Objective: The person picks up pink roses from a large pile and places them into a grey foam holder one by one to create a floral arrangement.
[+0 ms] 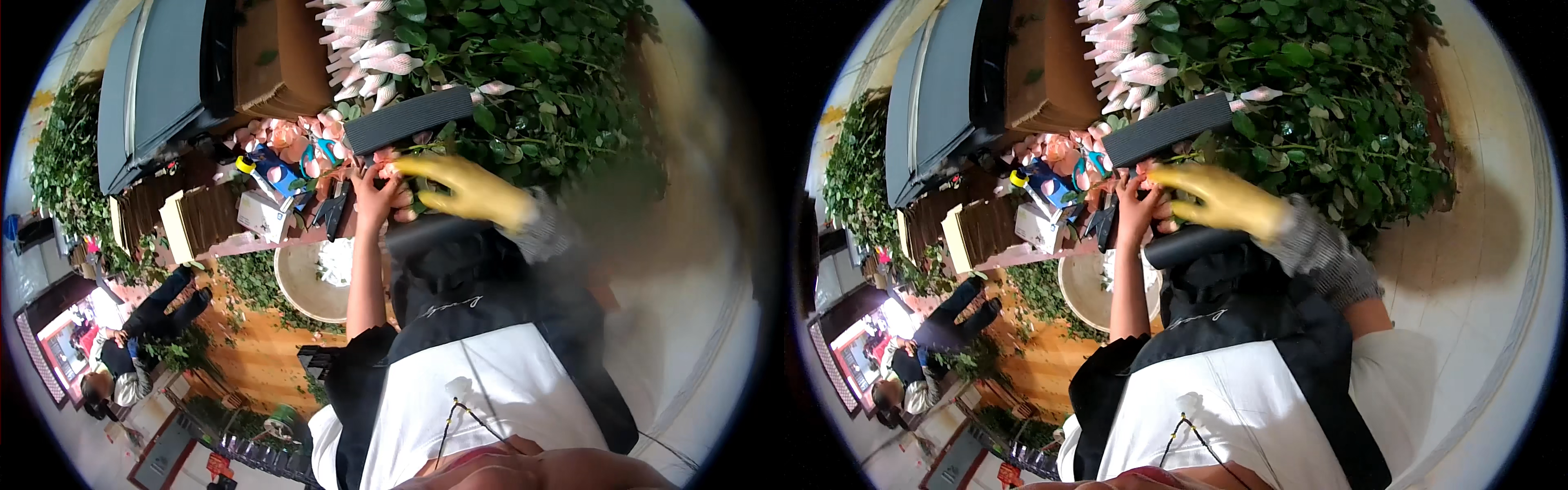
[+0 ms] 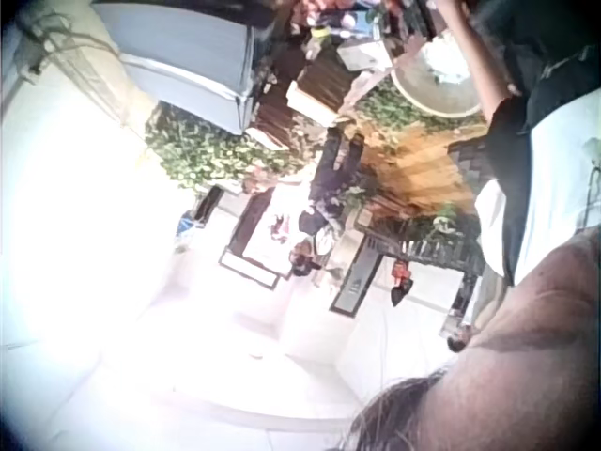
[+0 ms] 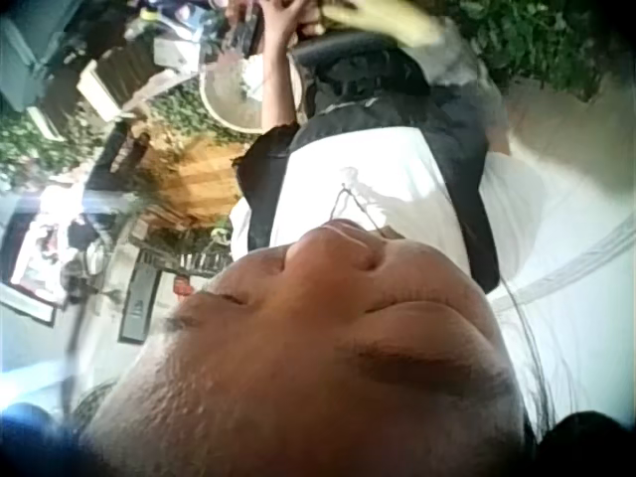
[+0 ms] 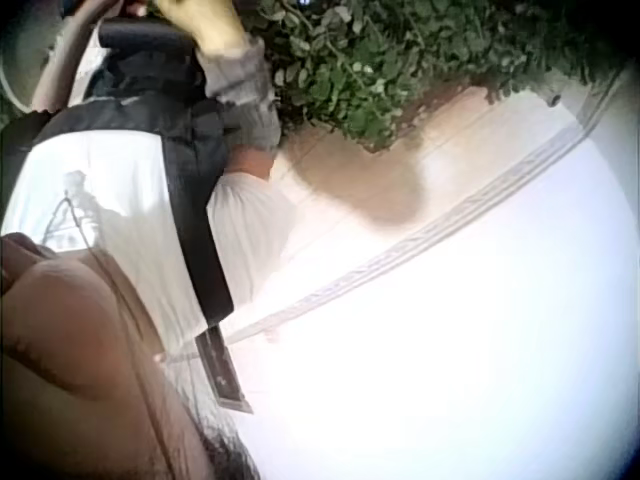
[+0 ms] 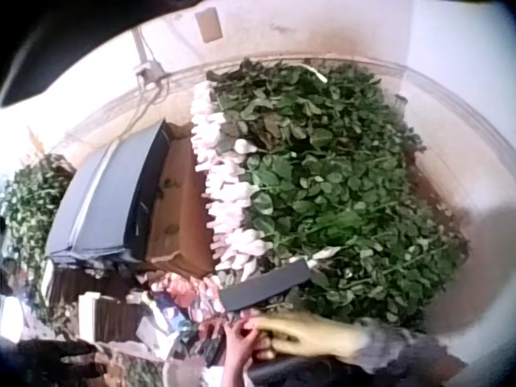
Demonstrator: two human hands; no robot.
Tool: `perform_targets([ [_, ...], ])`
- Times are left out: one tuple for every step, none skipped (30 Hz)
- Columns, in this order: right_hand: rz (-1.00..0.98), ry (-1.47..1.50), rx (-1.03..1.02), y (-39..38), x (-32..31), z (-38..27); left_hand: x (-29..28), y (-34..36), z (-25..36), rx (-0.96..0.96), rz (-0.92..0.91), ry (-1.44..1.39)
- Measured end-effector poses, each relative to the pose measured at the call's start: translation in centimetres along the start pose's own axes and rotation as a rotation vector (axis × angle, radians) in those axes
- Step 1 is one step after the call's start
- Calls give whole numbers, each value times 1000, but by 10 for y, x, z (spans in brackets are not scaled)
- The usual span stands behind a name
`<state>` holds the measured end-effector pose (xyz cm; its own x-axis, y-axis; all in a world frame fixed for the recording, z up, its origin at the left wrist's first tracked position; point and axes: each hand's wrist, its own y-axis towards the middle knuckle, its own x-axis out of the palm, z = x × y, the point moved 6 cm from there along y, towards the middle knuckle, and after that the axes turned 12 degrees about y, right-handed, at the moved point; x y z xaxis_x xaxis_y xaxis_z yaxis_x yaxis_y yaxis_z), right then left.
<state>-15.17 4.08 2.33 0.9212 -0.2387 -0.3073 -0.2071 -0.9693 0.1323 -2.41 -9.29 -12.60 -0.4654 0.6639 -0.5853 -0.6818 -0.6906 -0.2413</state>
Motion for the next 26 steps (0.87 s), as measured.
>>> perform_targets([
  [-230, 343, 136, -17, -3, -20, -5, 0, -1, 5, 1, 27],
  [-384, 507, 193, -42, -8, -35, -5, 5, 7, 35, -17, 55],
  [-520, 757, 419, -69, -1, -34, -3, 7, -8, 7, -21, 45],
  [-550, 594, 494, -91, 1, -21, -4, 11, -5, 8, -14, 42],
  [-403, 407, 629, -123, 3, 10, -2, 14, 4, 8, -58, 37],
  [-164, 186, 698, -146, 0, 35, -1, 12, 5, -5, -97, 34],
  [-239, -53, 868, -174, 12, 68, -2, 11, -5, -5, -74, 29],
  [-298, -304, 1032, -176, 9, 75, -3, 8, 3, -10, -64, 34],
  [-246, 75, 827, -167, 12, 60, -3, 7, 9, -7, -64, 34],
  [-191, 444, 605, -160, 4, 39, -2, 8, 13, -5, -64, 34],
  [-281, 558, 643, -152, -3, 22, -4, 6, 7, 4, -20, 67],
  [-198, 1087, 436, -131, -4, 0, 0, 9, 5, 49, 14, 30],
  [-210, 1225, 324, -114, -7, -18, 5, 12, 2, 86, 14, 49],
  [-255, 1372, 210, -85, -7, -39, 3, 12, -7, 102, 37, 77],
  [-330, 1440, 156, -68, -7, -42, 2, 11, -13, 32, 8, -19],
  [-412, 1508, 105, -52, -9, -45, 3, 14, -14, 154, 51, 164],
  [-423, 1262, 190, -32, -6, -50, 4, 11, -22, 134, 18, 150],
  [-440, 1019, 265, -16, -8, -54, 0, 12, -21, 123, -21, 142],
  [-469, 503, 207, 5, -11, -55, -10, 10, -30, 58, -140, -13],
  [-464, -11, 123, 27, -13, -52, -23, 5, -36, -30, -246, -167],
  [-274, -305, 23, 28, -16, -15, -37, 3, -33, -117, -348, -299],
  [-348, -423, 169, 36, -14, 12, -70, -5, -24, -99, -339, -192],
  [-363, -480, 150, 35, -11, 27, -106, -11, -16, -34, -284, -160],
  [-378, -537, 129, 36, -6, 33, -150, -14, -21, -90, -250, -31],
  [-436, -658, 232, 40, -1, 39, -206, -21, -11, -366, -147, 82],
  [-507, -778, 329, 42, 13, 36, -215, -32, -19, -387, -118, 71],
])
